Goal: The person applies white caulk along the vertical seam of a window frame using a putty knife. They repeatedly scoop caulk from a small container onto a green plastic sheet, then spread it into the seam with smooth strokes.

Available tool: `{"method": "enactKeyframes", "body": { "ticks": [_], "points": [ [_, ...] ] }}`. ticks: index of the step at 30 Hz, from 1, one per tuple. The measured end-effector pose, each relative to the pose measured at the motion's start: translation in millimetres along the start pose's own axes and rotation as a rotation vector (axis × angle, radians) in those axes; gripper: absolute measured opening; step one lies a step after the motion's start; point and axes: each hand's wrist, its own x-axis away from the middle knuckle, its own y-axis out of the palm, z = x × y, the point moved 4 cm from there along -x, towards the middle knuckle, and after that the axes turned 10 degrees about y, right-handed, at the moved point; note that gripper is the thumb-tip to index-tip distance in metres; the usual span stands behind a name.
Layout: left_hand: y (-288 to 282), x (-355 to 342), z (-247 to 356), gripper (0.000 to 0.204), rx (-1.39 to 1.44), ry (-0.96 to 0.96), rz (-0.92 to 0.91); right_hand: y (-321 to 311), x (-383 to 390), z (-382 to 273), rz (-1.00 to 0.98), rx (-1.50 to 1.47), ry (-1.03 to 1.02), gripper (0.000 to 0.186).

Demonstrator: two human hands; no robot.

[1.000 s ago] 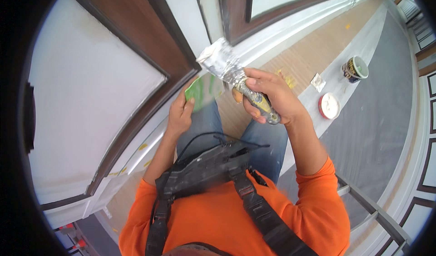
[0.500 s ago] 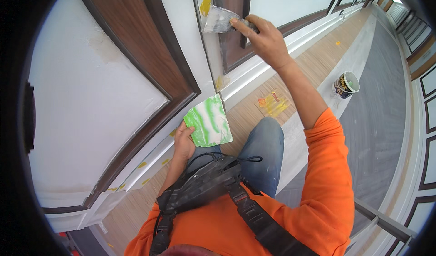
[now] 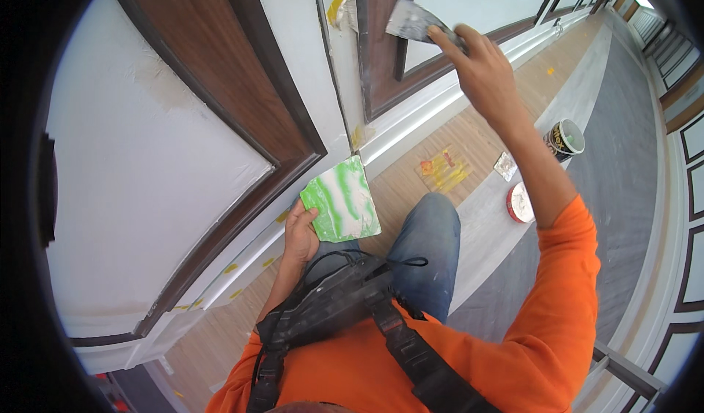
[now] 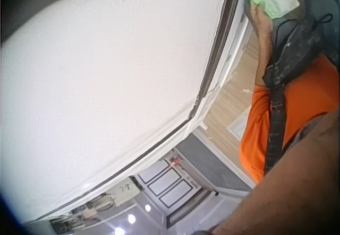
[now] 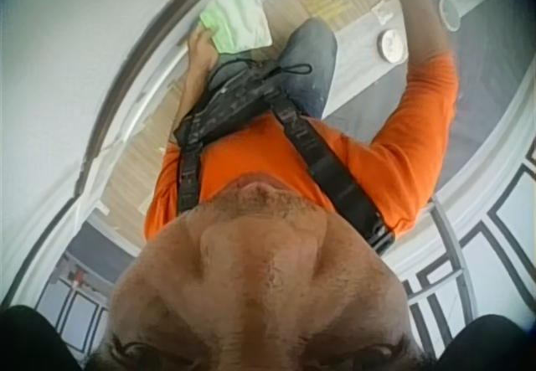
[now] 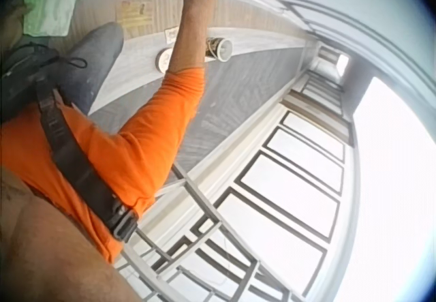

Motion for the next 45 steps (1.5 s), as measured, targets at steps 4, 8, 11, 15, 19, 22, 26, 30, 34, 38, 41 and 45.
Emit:
{"method": "enactKeyframes", "body": {
  "ticks": [4, 8, 11, 15, 19, 22, 26, 30, 34, 38, 41, 45],
  "points": [
    [1.4, -2.1, -1.1, 0.043, -0.005, 0.009, -0.008, -25.2, 7.0, -42.6, 0.084, -0.131, -0.056, 0.067],
    [-0.2, -3.2, 0.3, 0.043, -0.025, -0.03, -0.007, -32.0, -14.4, -69.5, 0.083, -0.081, -0.139, 0.064],
    [-1.9, -2.8, 1.6, 0.044, -0.016, -0.026, -0.009, -17.8, -28.0, -55.5, 0.129, -0.005, -0.177, 0.062],
    [-2.9, -1.8, 1.2, 0.044, -0.006, -0.023, 0.004, -14.1, -29.4, -43.4, 0.064, 0.035, -0.147, 0.064],
    [1.2, -2.2, -0.8, 0.043, 0.012, -0.007, 0.0, -9.9, 4.2, -46.9, -0.035, -0.137, 0.015, 0.061],
    [1.7, -2.4, -1.9, 0.043, 0.007, -0.005, -0.003, -13.6, 23.0, -79.4, -0.135, -0.408, 0.275, 0.058],
    [0.3, -2.0, 1.2, 0.044, -0.006, -0.015, -0.001, -21.7, 3.7, -116.9, -0.035, -0.578, 0.338, 0.055],
    [1.9, -1.4, 4.3, 0.044, -0.014, -0.024, 0.004, -22.9, -21.3, -126.0, -0.025, -0.569, 0.393, 0.048],
    [0.0, -1.5, 3.3, 0.044, -0.017, -0.02, 0.0, -20.6, -18.0, -134.0, 0.0, -0.561, 0.399, 0.049],
    [1.8, -3.0, 3.7, 0.043, -0.01, -0.029, -0.006, -0.6, 3.8, -141.9, 0.009, -0.572, 0.409, 0.053],
    [1.7, -1.2, 4.0, 0.043, -0.01, -0.013, -0.009, 7.8, 15.6, -147.6, -0.007, -0.606, 0.431, 0.055],
    [1.3, -0.8, 3.7, 0.042, 0.004, -0.003, -0.012, 18.9, 33.8, -151.2, -0.045, -0.634, 0.454, 0.055]
  ]
}}
